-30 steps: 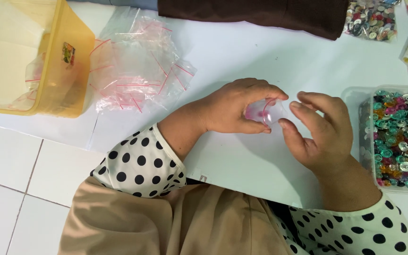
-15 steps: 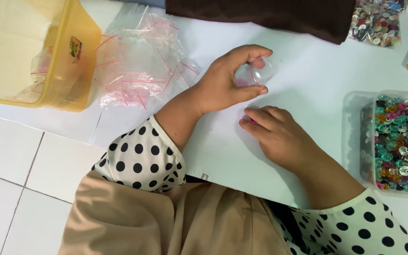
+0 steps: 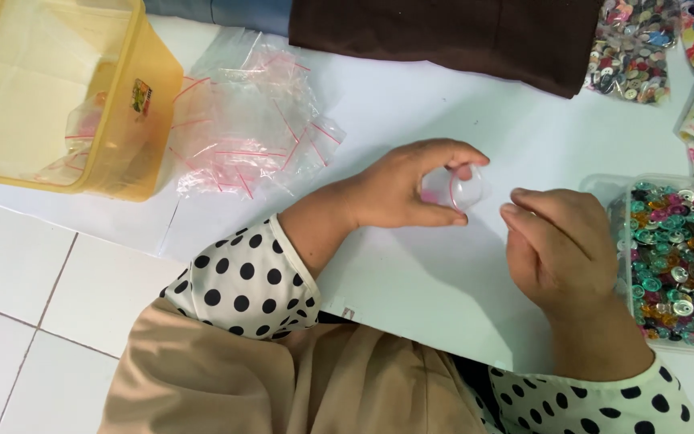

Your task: Sorting small pink flower-shaped buttons from a mixed container and placing them into small plastic bags

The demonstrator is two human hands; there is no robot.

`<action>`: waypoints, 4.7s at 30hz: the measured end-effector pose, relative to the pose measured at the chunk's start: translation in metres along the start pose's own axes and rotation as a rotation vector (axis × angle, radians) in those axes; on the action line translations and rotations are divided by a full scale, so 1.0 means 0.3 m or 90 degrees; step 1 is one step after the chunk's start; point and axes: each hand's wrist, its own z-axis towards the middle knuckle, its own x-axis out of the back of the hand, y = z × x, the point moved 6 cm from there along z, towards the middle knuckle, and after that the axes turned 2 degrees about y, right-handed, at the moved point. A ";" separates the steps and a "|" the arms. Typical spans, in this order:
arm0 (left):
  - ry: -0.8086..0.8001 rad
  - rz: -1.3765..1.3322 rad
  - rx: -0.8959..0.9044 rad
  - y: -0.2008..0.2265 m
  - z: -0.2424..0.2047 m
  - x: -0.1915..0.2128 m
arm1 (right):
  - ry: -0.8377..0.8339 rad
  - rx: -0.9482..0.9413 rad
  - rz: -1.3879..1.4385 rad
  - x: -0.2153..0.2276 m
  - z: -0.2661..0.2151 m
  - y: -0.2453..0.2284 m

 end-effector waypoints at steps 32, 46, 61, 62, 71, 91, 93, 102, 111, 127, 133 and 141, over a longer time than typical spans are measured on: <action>0.028 -0.208 0.182 -0.052 -0.002 -0.096 | -0.027 -0.610 0.263 -0.084 -0.161 0.121; 0.053 -0.182 0.210 -0.055 0.000 -0.083 | -0.072 -0.753 0.316 -0.110 -0.151 0.127; 0.082 -0.147 0.209 -0.090 0.005 -0.063 | -0.064 -0.782 0.306 -0.116 -0.148 0.145; 0.077 -0.136 0.210 -0.089 0.005 -0.065 | -0.059 -0.788 0.302 -0.115 -0.146 0.143; 0.064 -0.133 0.200 -0.077 0.003 -0.061 | -0.052 -0.759 0.325 -0.124 -0.160 0.159; 0.107 0.009 0.086 -0.081 0.012 -0.031 | 0.023 -0.746 0.327 -0.127 -0.245 0.199; 0.116 0.019 0.064 -0.049 0.017 -0.016 | -0.039 -0.725 0.197 -0.115 -0.204 0.186; 0.031 0.198 -0.088 -0.019 0.028 0.018 | -0.083 -0.361 0.225 -0.134 -0.159 0.193; -0.053 0.483 -0.247 0.134 -0.229 -0.118 | -0.347 -0.296 0.113 -0.082 -0.174 -0.059; -0.128 0.597 -0.202 0.172 -0.455 -0.248 | -0.499 -0.229 -0.124 -0.041 -0.315 -0.302; -0.150 0.566 -0.187 0.221 -0.603 -0.309 | -0.449 -0.223 -0.102 -0.005 -0.407 -0.418; -0.134 0.634 -0.153 0.208 -0.622 -0.327 | -0.387 -0.176 -0.197 -0.037 -0.395 -0.487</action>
